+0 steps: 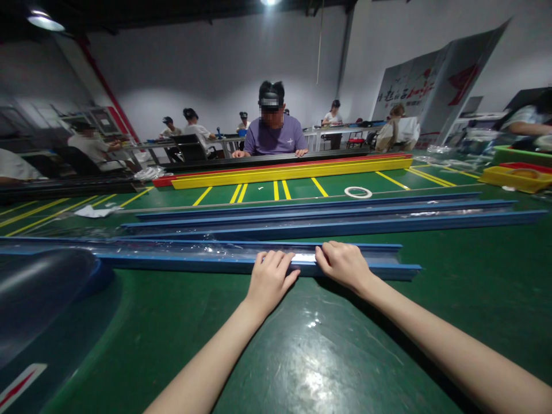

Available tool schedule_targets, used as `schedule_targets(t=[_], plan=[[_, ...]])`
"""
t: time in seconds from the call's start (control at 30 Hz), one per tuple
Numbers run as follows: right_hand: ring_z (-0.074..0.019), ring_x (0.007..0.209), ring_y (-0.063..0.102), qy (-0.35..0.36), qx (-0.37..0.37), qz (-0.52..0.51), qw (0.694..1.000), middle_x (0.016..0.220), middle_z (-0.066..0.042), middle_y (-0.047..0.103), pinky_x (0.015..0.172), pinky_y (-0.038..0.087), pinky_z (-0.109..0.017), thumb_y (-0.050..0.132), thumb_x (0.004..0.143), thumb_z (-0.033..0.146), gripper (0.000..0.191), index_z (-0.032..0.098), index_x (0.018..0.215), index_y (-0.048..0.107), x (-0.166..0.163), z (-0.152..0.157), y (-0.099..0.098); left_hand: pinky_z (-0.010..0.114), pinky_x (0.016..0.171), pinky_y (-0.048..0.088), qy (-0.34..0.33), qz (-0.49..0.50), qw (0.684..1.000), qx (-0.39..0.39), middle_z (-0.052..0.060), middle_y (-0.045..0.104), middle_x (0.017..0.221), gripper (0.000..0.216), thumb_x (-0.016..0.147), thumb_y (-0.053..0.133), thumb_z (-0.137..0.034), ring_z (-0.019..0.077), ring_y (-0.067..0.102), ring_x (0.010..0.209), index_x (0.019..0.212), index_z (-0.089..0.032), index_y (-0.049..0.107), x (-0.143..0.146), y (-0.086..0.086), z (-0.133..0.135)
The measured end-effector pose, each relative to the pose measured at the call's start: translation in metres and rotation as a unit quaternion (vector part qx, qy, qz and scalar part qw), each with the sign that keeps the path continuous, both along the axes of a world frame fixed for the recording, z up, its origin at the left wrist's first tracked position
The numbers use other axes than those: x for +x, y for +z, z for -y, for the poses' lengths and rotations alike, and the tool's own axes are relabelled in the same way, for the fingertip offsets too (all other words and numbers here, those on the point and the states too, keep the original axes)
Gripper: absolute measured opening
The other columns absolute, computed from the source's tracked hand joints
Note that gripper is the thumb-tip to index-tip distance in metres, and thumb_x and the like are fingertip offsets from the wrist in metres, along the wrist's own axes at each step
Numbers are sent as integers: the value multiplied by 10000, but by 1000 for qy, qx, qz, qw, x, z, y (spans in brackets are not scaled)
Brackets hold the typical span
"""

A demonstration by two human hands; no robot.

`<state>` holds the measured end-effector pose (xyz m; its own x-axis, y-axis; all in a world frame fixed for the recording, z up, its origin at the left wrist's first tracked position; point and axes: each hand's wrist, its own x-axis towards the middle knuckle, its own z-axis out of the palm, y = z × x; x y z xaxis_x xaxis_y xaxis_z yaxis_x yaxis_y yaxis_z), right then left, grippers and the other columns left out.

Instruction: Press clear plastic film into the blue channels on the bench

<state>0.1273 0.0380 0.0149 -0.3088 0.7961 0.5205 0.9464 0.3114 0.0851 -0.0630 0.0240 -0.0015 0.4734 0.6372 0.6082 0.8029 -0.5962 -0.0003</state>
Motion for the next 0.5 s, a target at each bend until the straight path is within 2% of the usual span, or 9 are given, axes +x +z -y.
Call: schedule_targets(t=[0.13, 0.27, 0.4, 0.5], plan=[[-97, 480, 472, 20, 39, -5, 999, 556, -42, 592, 512, 218, -261, 321, 846, 304, 403, 159, 561, 565, 21, -1, -2, 346, 778, 328, 21, 10, 1000, 11, 49, 621, 911, 300, 812, 512, -384, 188, 526, 851, 1025, -176, 546, -1, 2, 1], [-93, 462, 441, 38, 65, 3, 997, 509, -25, 545, 507, 229, -256, 323, 843, 301, 403, 168, 519, 522, 60, 0, -5, 354, 789, 320, 40, 18, 999, 14, 53, 626, 927, 304, 800, 526, -400, 197, 531, 871, 1007, -179, 558, -1, 2, 1], [-91, 450, 414, 31, 75, 9, 997, 491, -11, 511, 506, 246, -248, 326, 841, 312, 403, 181, 497, 492, 97, 5, -7, 354, 803, 315, 34, 12, 999, 24, 61, 629, 975, 314, 792, 533, -412, 205, 531, 921, 997, -175, 556, 0, 2, 0], [-89, 442, 401, 21, 83, 8, 996, 481, -8, 494, 498, 248, -245, 329, 838, 312, 404, 184, 486, 478, 108, 8, -7, 342, 797, 316, 23, -2, 999, 27, 55, 635, 965, 278, 806, 517, -403, 195, 540, 908, 954, -171, 558, 1, 3, 1]])
